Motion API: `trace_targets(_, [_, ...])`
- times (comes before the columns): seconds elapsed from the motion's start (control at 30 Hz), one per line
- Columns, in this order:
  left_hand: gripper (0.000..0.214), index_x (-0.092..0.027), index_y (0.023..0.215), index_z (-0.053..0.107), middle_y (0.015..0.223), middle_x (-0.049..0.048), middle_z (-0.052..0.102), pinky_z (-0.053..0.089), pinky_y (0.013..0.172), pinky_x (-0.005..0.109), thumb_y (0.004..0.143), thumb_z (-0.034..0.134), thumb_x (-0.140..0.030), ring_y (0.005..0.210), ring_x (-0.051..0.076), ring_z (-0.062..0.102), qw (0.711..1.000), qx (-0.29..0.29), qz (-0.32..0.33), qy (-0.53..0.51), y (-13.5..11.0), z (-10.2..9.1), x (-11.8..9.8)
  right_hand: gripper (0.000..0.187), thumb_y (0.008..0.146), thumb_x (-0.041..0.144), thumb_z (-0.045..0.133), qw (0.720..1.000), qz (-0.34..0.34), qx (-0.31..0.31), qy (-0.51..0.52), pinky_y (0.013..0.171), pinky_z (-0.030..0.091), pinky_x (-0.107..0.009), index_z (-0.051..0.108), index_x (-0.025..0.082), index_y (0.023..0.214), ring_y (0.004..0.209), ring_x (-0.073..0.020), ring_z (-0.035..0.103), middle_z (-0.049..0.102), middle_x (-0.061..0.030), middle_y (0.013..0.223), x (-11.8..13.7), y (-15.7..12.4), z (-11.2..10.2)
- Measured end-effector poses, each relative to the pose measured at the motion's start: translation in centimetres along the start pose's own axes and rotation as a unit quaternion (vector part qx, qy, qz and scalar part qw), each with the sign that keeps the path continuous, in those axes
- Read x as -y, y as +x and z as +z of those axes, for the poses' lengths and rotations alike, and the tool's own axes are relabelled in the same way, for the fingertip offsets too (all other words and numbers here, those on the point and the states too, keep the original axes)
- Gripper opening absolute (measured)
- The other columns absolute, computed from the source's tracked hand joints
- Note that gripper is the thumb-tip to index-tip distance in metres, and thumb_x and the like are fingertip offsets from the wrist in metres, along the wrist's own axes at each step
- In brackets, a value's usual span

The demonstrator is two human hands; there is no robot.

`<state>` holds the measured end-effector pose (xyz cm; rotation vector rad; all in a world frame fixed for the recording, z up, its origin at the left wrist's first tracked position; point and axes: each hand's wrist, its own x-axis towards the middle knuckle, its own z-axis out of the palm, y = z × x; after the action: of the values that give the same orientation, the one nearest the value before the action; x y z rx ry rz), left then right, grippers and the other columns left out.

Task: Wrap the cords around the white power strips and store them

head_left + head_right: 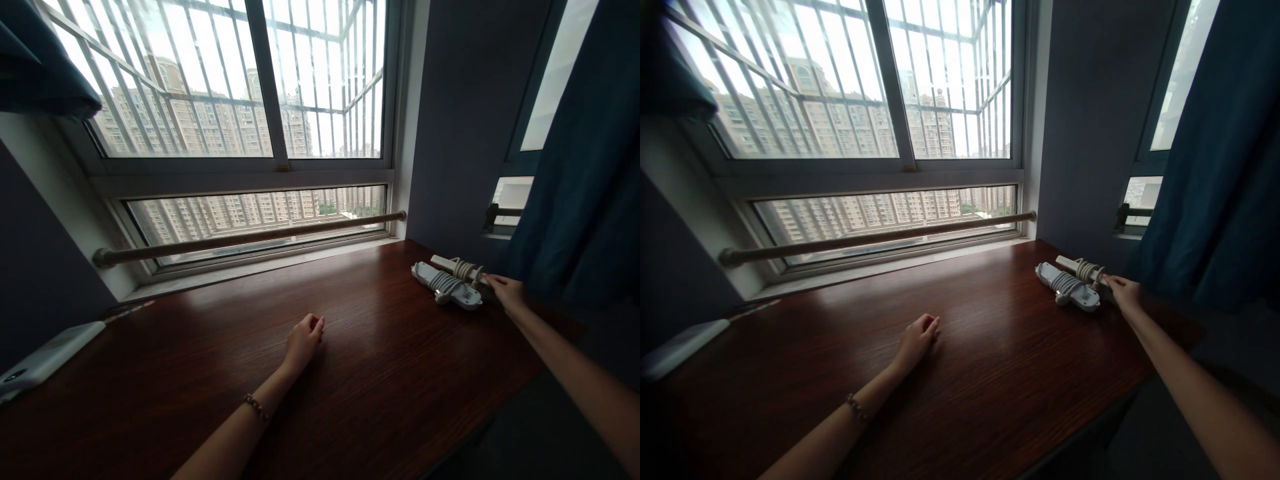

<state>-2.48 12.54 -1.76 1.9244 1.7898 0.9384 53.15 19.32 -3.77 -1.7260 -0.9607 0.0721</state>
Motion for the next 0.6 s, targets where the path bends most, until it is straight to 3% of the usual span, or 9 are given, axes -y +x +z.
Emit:
trace_targets(0.07, [0.036, -0.019, 0.071, 0.053, 0.058, 0.0, 0.06, 0.03, 0.055, 0.024, 0.082, 0.036, -0.048, 0.058, 0.015, 0.056, 1.0, 0.001, 0.0, 0.001, 0.0, 0.0, 0.0, 0.055, 0.062, 0.052, 0.06, 0.999, -0.029, -0.009, -0.037, 0.07, 0.045, -0.041, 0.066, 0.009, 0.095, 0.076, -0.0275, 0.058, 0.064, -0.0137, 0.082, 0.4, -0.1, -0.2])
trace_targets(0.23, [0.036, -0.019, 0.071, 0.053, 0.059, 0.0002, 0.061, 0.03, 0.056, 0.025, 0.082, 0.036, -0.048, 0.058, 0.015, 0.056, 1.0, 0.0, -0.001, 0.002, 0.0, 0.0, 0.0, 0.048, 0.076, 0.047, 0.047, 0.956, -0.244, -0.031, -0.157, 0.079, 0.042, -0.036, 0.063, 0.013, 0.105, 0.09, -0.0259, 0.055, 0.06, -0.0128, 0.101, 0.9, -0.9, -0.6])
trace_targets(0.47, [0.035, -0.019, 0.072, 0.054, 0.06, 0.0, 0.061, 0.031, 0.056, 0.024, 0.082, 0.036, -0.047, 0.058, 0.015, 0.056, 1.0, 0.002, -0.002, 0.003, 0.0, -0.1, -0.1, 0.044, 0.078, 0.046, 0.048, 0.924, -0.355, -0.043, -0.139, 0.087, 0.042, -0.033, 0.061, 0.015, 0.106, 0.102, -0.0253, 0.053, 0.053, -0.0116, 0.117, -0.8, -1.6, -1.5])
trace_targets(0.6, [0.035, -0.019, 0.071, 0.054, 0.061, -0.0003, 0.062, 0.031, 0.056, 0.024, 0.082, 0.036, -0.047, 0.059, 0.014, 0.056, 1.0, 0.002, -0.003, 0.003, 0.0, -0.1, -0.1, 0.058, 0.076, 0.047, 0.052, 0.913, -0.388, -0.013, -0.127, 0.093, 0.039, -0.036, 0.047, 0.013, 0.122, 0.106, -0.026, 0.051, 0.052, -0.0129, 0.116, -1.3, -1.7, -2.2])
